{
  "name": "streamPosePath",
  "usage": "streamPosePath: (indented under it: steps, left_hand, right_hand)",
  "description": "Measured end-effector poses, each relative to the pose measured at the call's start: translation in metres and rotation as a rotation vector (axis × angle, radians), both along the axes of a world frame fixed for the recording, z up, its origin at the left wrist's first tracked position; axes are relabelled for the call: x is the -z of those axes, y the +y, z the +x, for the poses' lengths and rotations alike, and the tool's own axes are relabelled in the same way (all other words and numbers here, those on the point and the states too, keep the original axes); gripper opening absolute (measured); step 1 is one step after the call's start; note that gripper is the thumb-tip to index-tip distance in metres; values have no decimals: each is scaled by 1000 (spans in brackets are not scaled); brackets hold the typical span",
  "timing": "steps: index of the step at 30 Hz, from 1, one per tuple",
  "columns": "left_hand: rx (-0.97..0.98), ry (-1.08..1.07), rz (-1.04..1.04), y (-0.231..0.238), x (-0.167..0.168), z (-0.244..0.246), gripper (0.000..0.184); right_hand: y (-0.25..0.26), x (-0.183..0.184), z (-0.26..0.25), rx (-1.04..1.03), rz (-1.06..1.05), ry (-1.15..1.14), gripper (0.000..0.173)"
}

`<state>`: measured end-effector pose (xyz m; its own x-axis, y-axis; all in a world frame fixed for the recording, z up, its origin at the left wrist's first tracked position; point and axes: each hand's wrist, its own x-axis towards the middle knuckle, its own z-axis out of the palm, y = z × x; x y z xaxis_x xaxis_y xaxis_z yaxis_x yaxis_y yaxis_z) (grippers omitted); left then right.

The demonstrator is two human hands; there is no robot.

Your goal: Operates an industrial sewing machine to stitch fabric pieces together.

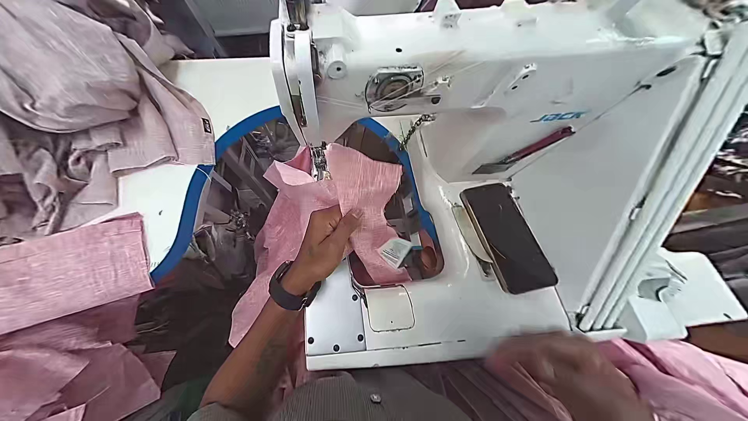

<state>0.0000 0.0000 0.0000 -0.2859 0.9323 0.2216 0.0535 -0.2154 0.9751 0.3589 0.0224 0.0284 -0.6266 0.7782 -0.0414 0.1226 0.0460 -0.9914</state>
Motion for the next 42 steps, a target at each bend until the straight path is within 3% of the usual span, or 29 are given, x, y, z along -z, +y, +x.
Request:
streamPosePath:
  steps: [2,3,6,8,10,12,15,16,18,19,22,24,26,28,30,32,34,36,38,42]
  left_hand:
    - [-11,-60,97,1,-13,7,33]
    - [-45,-40,144,3,-18,8,33]
    - [-219,63,198,8,-29,-5,34]
    - [-301,93,156,0,-26,-13,36]
    - [-345,132,56,-21,-16,-25,33]
    - [-419,215,-80,-50,3,-64,17]
    - [-612,329,-368,-98,42,-150,44]
    - [-626,363,-410,-104,42,-155,52]
    - [-525,524,-290,-92,24,-122,49]
    - [-421,609,-209,-83,13,-90,48]
    - [-348,782,-145,-75,4,-45,46]
    - [-320,672,-344,-106,21,-68,43]
    - [-139,540,-407,-140,23,-77,15]
    - [111,568,-184,-151,-1,-45,11]
    - [222,574,-19,-122,-29,-25,26]
    - [-42,656,-89,-58,-24,-46,21]
    - [-213,615,-295,-8,8,-48,33]
    - [-293,543,-410,9,19,-36,48]
    - [-285,545,-445,10,20,-34,55]
    - [-400,780,-340,8,28,-30,56]
  right_hand:
    - [36,10,-79,-42,186,-75,33]
    - [48,8,-116,-87,173,-66,33]
    - [33,-17,-200,-67,105,127,8]
    - [19,-20,-224,22,251,134,9]
    - [27,-24,-224,19,268,78,17]
    - [68,-43,-200,142,236,-12,28]
    - [122,-59,-170,476,442,-266,15]
    - [117,-59,-176,477,522,-341,15]
    - [79,-52,-221,214,673,-431,42]
    - [53,-39,-245,42,735,-493,44]
    - [40,-11,-300,-310,930,-594,25]
    - [65,-24,-296,-271,914,-673,20]
    - [75,-22,-286,-193,952,-615,17]
    - [65,-1,-284,-200,978,-545,18]
    - [54,12,-281,-189,871,-497,21]
    - [60,3,-276,-131,743,-484,30]
    - [83,-14,-246,-47,576,-668,48]
    - [122,-24,-221,28,531,-838,31]
    - [127,-18,-217,59,599,-817,26]
    - [78,13,-242,-27,835,-362,13]
